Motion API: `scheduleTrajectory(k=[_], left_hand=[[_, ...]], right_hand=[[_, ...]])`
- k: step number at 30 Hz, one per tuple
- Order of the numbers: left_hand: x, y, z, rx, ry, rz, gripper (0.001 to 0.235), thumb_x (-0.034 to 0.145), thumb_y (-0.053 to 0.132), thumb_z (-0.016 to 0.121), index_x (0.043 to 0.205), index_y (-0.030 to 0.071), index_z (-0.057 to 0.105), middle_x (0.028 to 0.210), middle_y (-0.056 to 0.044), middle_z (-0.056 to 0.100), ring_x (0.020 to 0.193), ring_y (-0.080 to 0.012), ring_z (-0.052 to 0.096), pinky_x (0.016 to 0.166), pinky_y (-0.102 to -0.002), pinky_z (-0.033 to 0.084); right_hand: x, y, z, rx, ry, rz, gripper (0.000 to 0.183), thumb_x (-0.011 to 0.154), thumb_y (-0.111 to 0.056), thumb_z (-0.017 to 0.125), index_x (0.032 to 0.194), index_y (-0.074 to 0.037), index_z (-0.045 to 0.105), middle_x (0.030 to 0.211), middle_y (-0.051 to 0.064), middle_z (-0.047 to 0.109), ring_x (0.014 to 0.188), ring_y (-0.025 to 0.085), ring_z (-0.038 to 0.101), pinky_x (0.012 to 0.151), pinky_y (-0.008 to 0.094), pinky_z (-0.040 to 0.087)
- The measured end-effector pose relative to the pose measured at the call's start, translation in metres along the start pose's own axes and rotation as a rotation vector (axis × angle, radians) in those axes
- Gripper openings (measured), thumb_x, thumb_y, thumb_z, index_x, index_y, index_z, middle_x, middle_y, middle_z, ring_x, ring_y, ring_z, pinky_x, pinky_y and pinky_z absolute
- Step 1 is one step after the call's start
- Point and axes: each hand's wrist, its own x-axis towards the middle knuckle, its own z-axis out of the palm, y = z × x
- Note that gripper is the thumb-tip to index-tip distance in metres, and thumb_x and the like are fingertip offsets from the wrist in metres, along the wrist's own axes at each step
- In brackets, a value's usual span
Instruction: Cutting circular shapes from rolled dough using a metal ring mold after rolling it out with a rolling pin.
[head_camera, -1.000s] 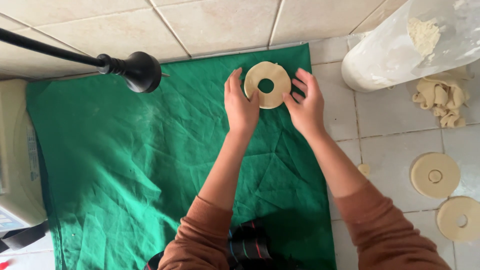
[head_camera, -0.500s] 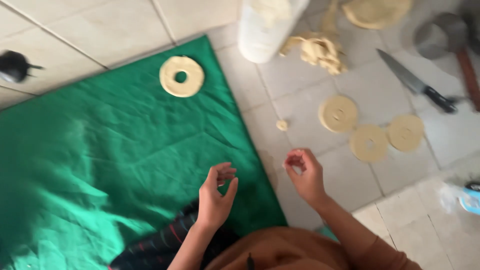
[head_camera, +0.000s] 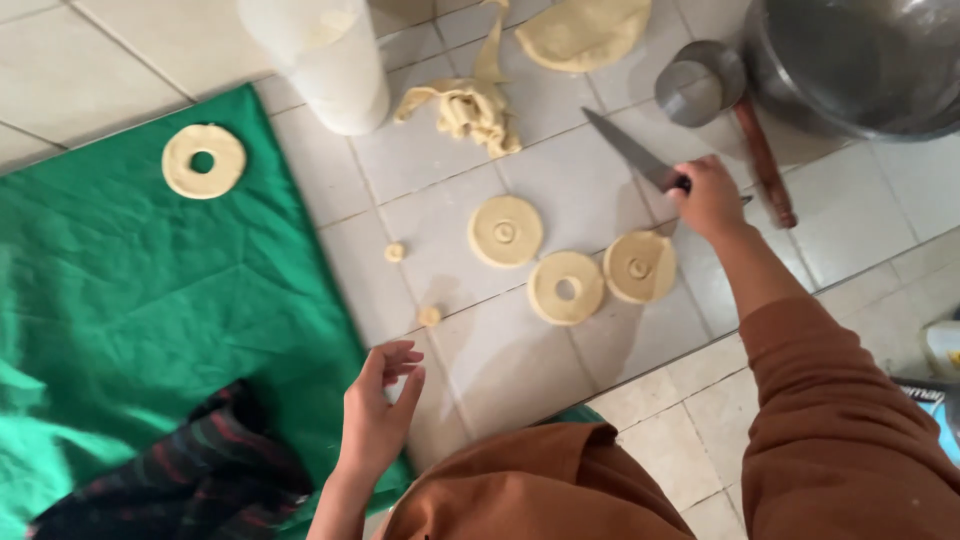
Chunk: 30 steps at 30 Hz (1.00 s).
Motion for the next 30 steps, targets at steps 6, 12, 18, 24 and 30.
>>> scheduleTrajectory(k=[6, 12, 18, 24, 30], left_hand=[[-0.003, 0.045, 0.102, -0.028, -0.034, 0.000, 0.030, 0.090, 0.009, 0.070, 0.119, 0.004, 0.064, 0.105, -0.009, 0.078, 0.098, -0.0190, 0.076, 0.089, -0.033, 0.056], [0.005, 0.081, 0.186, -0.058, -0.152, 0.092, 0.027, 0.090, 0.010, 0.071, 0.115, 0.003, 0.066, 0.103, -0.010, 0.078, 0.095, -0.0206, 0.077, 0.087, -0.034, 0.059], [0.045, 0.098, 0.244, 0.267, -0.287, 0.278, 0.029, 0.091, 0.019, 0.071, 0.117, 0.008, 0.066, 0.113, -0.011, 0.072, 0.105, -0.0307, 0.069, 0.087, -0.042, 0.055], [0.132, 0.089, 0.320, 0.470, -0.344, 0.528, 0.030, 0.093, 0.016, 0.069, 0.122, 0.013, 0.065, 0.124, -0.009, 0.067, 0.121, -0.0304, 0.060, 0.101, -0.045, 0.047], [0.163, 0.081, 0.353, 0.576, -0.320, 0.629, 0.038, 0.088, 0.011, 0.067, 0.125, 0.013, 0.062, 0.125, -0.006, 0.065, 0.124, -0.0271, 0.059, 0.102, -0.044, 0.045]], right_hand=[[-0.028, 0.021, -0.010, 0.244, -0.041, -0.065, 0.036, 0.088, -0.016, 0.078, 0.116, -0.003, 0.060, 0.109, 0.020, 0.066, 0.100, 0.038, 0.066, 0.085, 0.046, 0.053], [-0.139, 0.031, -0.064, 0.523, -0.047, 0.138, 0.042, 0.099, -0.023, 0.067, 0.137, -0.006, 0.056, 0.099, 0.018, 0.070, 0.088, 0.030, 0.072, 0.076, 0.036, 0.054], [-0.154, 0.045, -0.072, 0.498, -0.057, -0.050, 0.058, 0.096, -0.016, 0.068, 0.151, -0.011, 0.052, 0.104, 0.018, 0.065, 0.086, 0.032, 0.064, 0.076, 0.039, 0.052], [-0.167, 0.045, -0.070, 0.423, -0.072, -0.129, 0.053, 0.094, -0.016, 0.070, 0.146, -0.015, 0.059, 0.090, 0.013, 0.051, 0.077, 0.029, 0.052, 0.070, 0.039, 0.048], [-0.188, 0.047, -0.077, 0.452, -0.159, -0.020, 0.048, 0.096, -0.016, 0.067, 0.143, -0.017, 0.061, 0.090, 0.012, 0.049, 0.074, 0.025, 0.052, 0.069, 0.038, 0.048]])
